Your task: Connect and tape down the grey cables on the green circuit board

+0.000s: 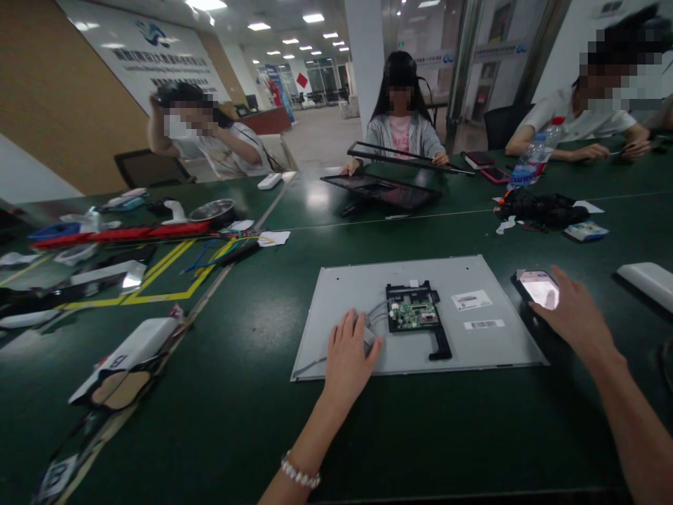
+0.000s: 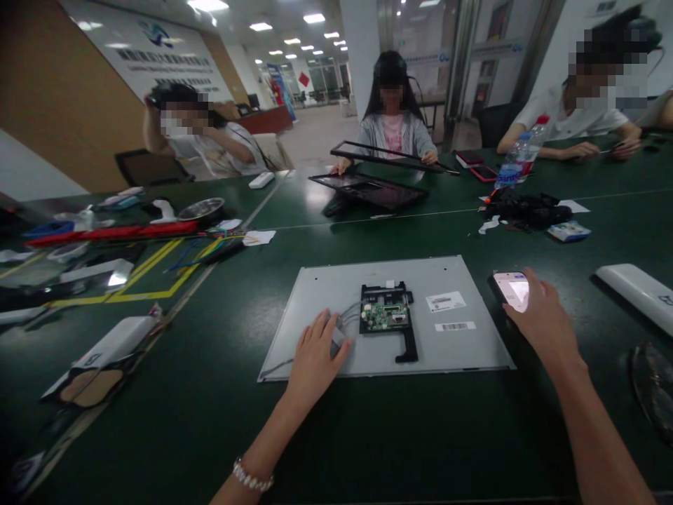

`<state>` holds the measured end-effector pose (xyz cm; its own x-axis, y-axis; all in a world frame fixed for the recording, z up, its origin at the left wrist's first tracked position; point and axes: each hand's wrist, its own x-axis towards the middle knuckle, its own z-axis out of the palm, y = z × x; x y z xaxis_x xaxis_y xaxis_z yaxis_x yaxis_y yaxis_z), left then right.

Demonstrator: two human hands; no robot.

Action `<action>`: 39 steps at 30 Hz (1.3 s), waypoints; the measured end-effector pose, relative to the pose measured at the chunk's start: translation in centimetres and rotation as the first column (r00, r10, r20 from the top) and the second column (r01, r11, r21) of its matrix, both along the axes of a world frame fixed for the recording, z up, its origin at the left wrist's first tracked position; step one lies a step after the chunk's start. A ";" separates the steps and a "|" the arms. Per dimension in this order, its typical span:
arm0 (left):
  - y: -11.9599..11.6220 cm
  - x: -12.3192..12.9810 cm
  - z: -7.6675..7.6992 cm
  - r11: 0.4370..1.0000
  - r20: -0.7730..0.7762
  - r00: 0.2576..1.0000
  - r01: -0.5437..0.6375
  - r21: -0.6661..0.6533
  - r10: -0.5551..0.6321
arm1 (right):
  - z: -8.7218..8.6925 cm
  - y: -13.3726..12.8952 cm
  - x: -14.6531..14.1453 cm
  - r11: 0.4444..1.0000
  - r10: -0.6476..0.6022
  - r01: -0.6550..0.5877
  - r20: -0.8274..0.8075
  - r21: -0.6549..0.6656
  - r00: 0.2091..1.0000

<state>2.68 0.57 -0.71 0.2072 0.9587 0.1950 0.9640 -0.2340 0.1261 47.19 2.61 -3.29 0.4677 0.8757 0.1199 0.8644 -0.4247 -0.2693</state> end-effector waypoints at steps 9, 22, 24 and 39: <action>-0.2 0.4 -0.3 1.000 0.002 1.000 -0.004 0.006 0.004 | 0.3 -0.4 -0.3 0.994 0.056 -0.062 0.066 0.091 0.996; -0.7 1.1 0.0 1.000 0.015 1.000 -0.010 -0.007 0.010 | 0.3 1.3 -11.5 0.776 0.629 -0.627 -0.004 0.068 0.778; -0.7 1.1 0.0 1.000 0.007 1.000 -0.010 -0.006 0.010 | 1.0 1.9 -13.2 0.736 0.674 -0.669 -0.018 0.104 0.738; 0.2 -0.3 -0.2 0.996 0.090 0.996 -0.008 0.087 0.000 | 2.8 8.6 -20.0 0.606 0.792 -0.788 0.006 0.105 0.610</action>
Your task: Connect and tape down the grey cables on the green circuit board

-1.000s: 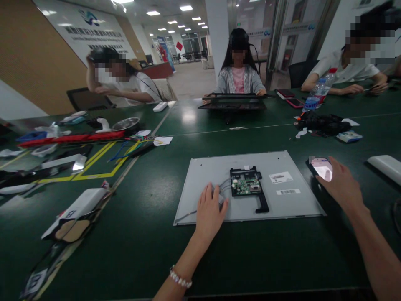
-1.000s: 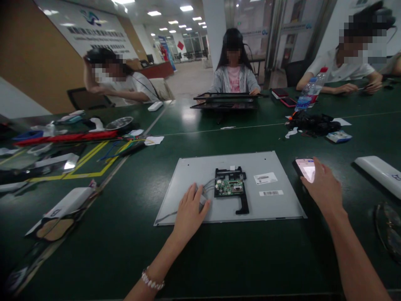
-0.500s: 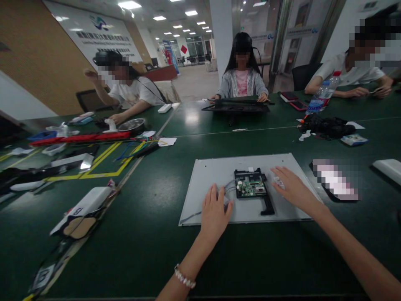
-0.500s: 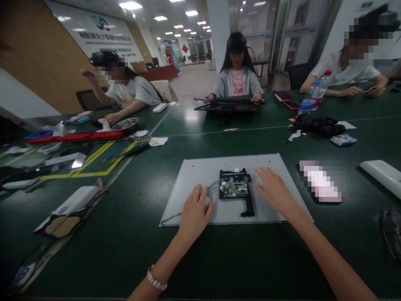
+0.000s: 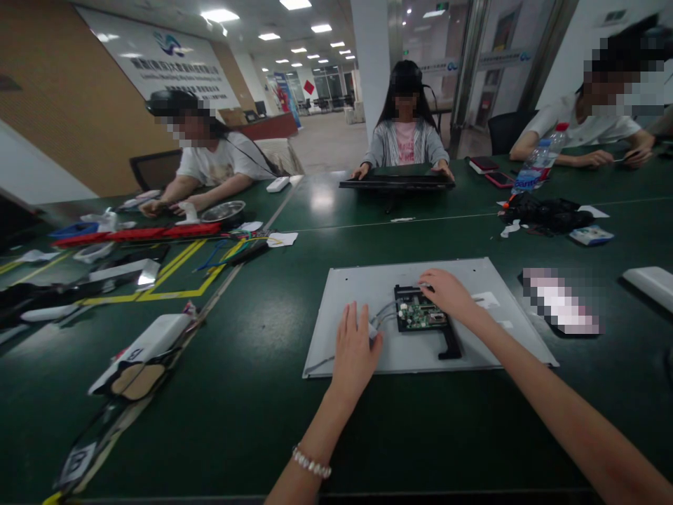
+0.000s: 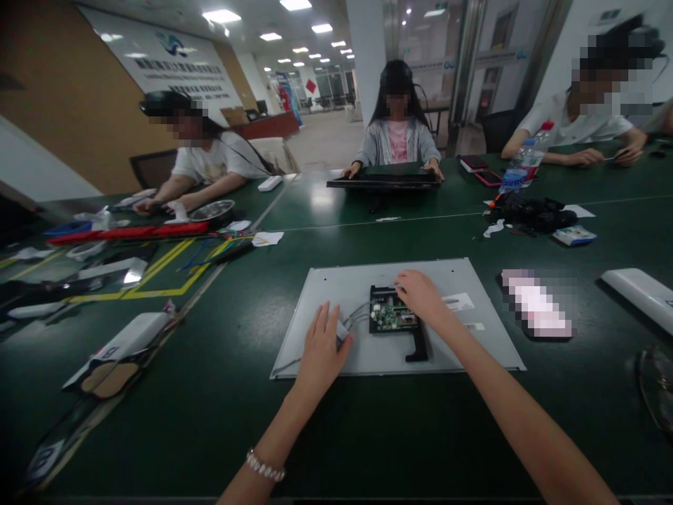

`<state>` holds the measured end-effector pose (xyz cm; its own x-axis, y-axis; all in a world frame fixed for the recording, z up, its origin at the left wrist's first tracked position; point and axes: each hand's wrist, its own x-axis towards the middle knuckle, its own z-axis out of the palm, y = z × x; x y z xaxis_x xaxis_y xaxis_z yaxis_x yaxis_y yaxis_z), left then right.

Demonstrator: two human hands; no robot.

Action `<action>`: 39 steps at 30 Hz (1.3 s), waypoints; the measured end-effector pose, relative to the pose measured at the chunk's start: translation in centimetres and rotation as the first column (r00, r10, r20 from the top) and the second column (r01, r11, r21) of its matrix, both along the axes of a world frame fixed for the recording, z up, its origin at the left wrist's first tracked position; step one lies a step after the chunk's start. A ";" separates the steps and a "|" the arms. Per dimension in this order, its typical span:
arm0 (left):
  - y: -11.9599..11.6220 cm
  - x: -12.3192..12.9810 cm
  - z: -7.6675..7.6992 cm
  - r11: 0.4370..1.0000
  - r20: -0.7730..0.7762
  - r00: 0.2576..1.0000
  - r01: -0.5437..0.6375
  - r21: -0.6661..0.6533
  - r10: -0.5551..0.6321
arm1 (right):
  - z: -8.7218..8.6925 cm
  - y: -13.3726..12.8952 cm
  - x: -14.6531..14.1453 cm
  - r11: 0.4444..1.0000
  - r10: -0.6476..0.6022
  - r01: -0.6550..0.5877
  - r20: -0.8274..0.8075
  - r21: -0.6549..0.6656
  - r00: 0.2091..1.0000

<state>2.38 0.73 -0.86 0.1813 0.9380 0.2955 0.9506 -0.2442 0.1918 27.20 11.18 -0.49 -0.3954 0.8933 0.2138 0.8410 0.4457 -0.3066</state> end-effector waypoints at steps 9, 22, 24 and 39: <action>-0.4 -0.1 1.6 0.998 -0.053 0.999 0.016 0.061 -0.013 | 0.3 0.0 -0.1 0.999 -0.031 0.035 0.092 -0.041 0.995; -0.2 -0.5 2.8 0.992 -0.159 0.982 0.089 -0.091 -0.103 | 1.0 -0.2 -0.2 0.997 -0.054 0.060 0.142 -0.039 0.988; 0.2 -1.3 3.2 0.996 -0.143 0.986 0.077 -0.042 -0.082 | 1.1 -0.1 0.0 0.997 -0.068 0.072 0.133 -0.028 0.989; 1.6 -6.6 1.0 0.985 0.210 0.966 0.166 -0.044 -0.153 | 3.1 1.6 -9.0 0.993 0.121 -0.121 0.074 -0.016 0.990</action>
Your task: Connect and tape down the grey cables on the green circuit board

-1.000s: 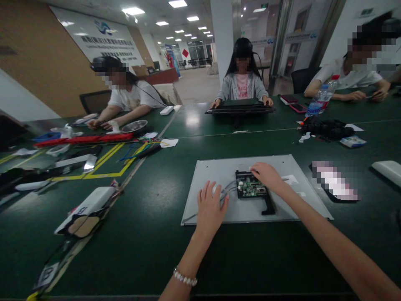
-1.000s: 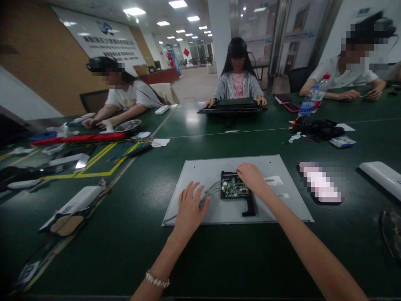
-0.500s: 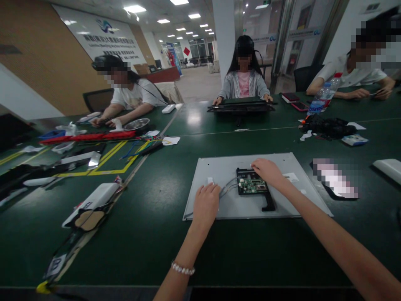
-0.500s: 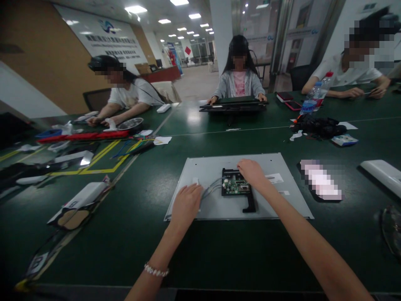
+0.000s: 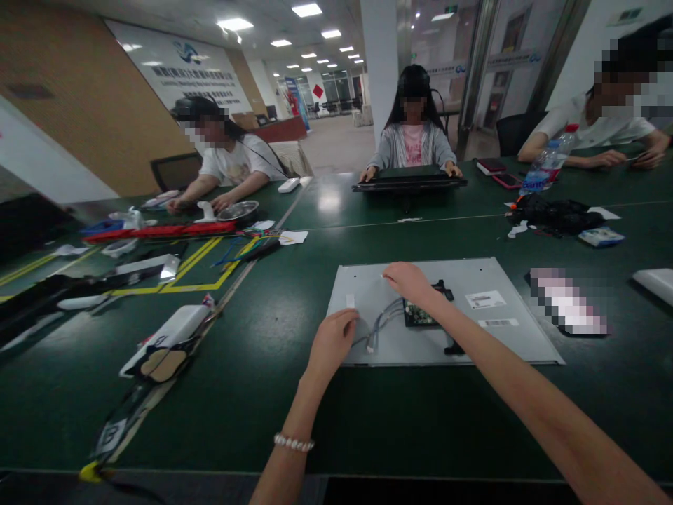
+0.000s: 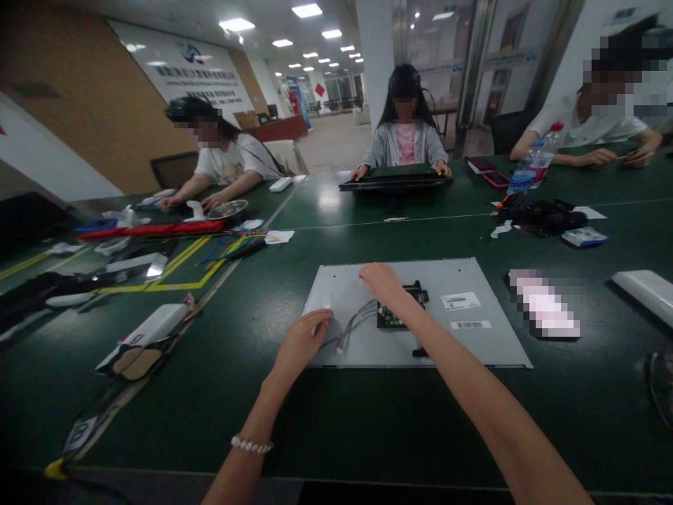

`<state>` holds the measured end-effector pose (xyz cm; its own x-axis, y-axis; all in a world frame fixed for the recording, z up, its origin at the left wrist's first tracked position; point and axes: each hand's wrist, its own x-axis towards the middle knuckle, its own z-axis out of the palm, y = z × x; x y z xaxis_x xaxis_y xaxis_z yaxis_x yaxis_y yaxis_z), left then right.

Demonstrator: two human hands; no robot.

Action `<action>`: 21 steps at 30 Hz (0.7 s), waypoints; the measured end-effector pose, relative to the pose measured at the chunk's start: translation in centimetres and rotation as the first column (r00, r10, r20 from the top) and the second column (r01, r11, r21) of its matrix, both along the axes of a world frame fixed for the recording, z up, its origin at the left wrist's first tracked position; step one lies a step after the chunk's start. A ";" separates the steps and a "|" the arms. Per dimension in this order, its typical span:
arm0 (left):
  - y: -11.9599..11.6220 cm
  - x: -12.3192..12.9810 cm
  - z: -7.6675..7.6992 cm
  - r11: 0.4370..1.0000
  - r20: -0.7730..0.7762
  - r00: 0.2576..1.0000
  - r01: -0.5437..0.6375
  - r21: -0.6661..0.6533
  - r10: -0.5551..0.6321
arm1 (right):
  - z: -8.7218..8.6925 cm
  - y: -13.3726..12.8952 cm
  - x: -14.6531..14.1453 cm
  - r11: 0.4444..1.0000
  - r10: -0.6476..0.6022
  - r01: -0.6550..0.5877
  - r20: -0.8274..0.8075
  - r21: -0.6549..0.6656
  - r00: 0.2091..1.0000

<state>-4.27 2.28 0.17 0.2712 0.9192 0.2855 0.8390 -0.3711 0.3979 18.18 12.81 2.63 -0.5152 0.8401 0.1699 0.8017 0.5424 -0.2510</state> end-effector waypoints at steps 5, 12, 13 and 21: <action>-0.3 0.0 0.2 1.000 0.028 0.999 -0.026 0.010 0.025 | -0.9 -0.2 -1.5 0.998 0.049 -0.050 -0.012 -0.027 0.999; -0.3 -0.3 0.4 0.996 0.083 0.994 -0.074 0.049 0.070 | -1.4 -1.7 3.8 1.000 -0.012 0.011 -0.064 -0.002 0.998; -0.2 -0.5 0.4 0.994 0.080 0.993 -0.096 0.056 0.091 | -1.7 -2.0 5.2 0.999 -0.044 0.044 -0.062 -0.001 0.997; 0.3 -1.9 -0.2 0.973 -0.065 0.977 -0.210 -0.100 0.204 | -5.9 -5.6 15.1 0.927 -0.373 0.374 0.016 -0.030 0.928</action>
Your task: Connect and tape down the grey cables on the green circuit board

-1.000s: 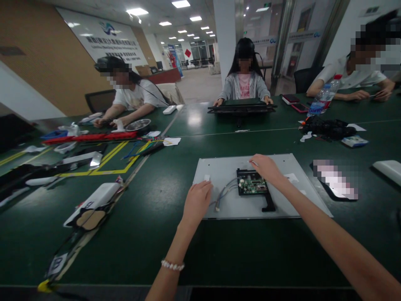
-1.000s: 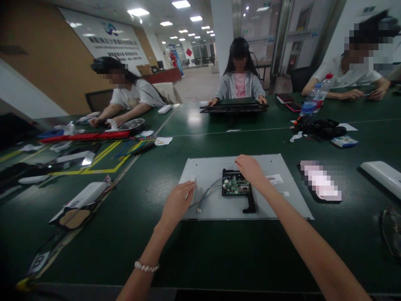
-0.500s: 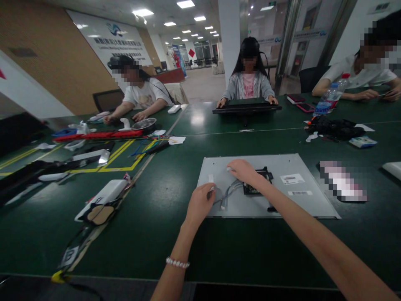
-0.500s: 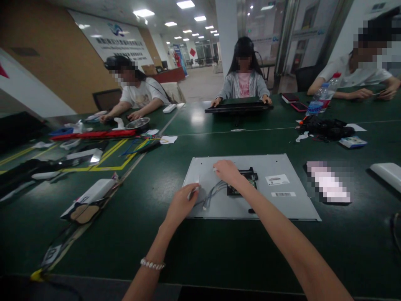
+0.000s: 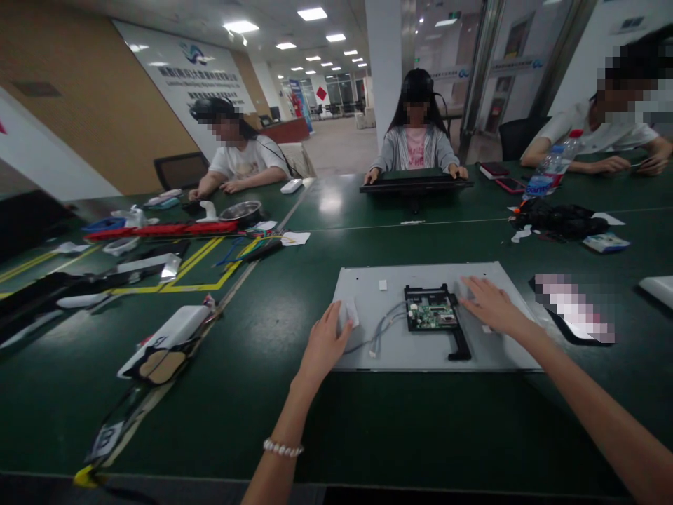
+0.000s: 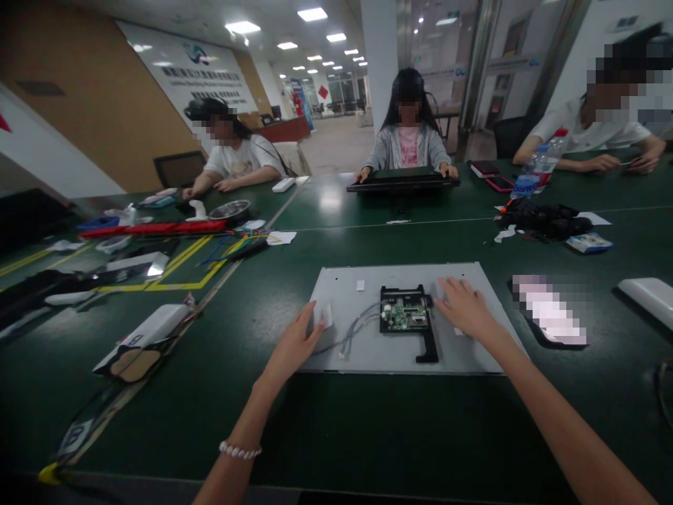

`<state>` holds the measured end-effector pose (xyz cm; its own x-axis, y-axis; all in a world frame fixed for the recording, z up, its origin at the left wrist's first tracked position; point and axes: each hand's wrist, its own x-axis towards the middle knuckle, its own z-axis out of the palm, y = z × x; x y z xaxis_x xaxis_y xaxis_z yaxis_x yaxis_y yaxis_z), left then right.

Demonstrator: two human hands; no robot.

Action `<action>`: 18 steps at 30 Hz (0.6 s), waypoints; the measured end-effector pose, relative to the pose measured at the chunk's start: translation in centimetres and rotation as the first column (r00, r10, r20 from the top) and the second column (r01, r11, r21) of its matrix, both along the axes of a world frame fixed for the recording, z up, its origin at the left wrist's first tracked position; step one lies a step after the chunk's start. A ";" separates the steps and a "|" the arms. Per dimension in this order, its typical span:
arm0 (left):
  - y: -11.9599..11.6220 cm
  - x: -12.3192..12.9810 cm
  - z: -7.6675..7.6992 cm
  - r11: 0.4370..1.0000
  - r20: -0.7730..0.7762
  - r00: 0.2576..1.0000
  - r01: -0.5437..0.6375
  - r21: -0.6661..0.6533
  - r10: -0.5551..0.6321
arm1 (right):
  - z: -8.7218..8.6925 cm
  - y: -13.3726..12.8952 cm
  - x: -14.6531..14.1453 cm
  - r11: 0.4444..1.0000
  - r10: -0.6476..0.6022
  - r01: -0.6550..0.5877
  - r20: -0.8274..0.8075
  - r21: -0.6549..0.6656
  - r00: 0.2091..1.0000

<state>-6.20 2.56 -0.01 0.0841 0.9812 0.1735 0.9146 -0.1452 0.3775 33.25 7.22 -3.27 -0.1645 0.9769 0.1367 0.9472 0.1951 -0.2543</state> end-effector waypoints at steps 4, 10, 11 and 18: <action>-0.2 0.3 -0.8 1.000 0.003 1.000 0.001 -0.024 -0.001 | -1.8 -1.5 2.1 1.000 -0.010 0.011 0.029 -0.030 1.000; -0.6 0.5 -1.5 0.999 0.003 1.000 0.004 -0.034 -0.004 | -2.8 -1.8 3.1 1.000 0.020 -0.018 0.097 -0.025 0.995; -0.6 0.5 -1.5 0.999 0.007 1.000 0.008 -0.035 -0.008 | -2.8 -1.8 3.2 1.000 0.020 -0.018 0.099 -0.024 0.995; 0.1 1.3 -0.3 0.999 -0.079 0.997 -0.020 -0.042 0.017 | -2.3 -2.2 3.3 0.999 -0.001 0.005 0.104 -0.041 0.995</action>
<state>-4.85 2.62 -0.36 0.0773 0.9892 0.1248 0.9440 -0.1129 0.3102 36.54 4.99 -5.58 -0.1728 0.9818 0.0782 0.9695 0.1836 -0.1623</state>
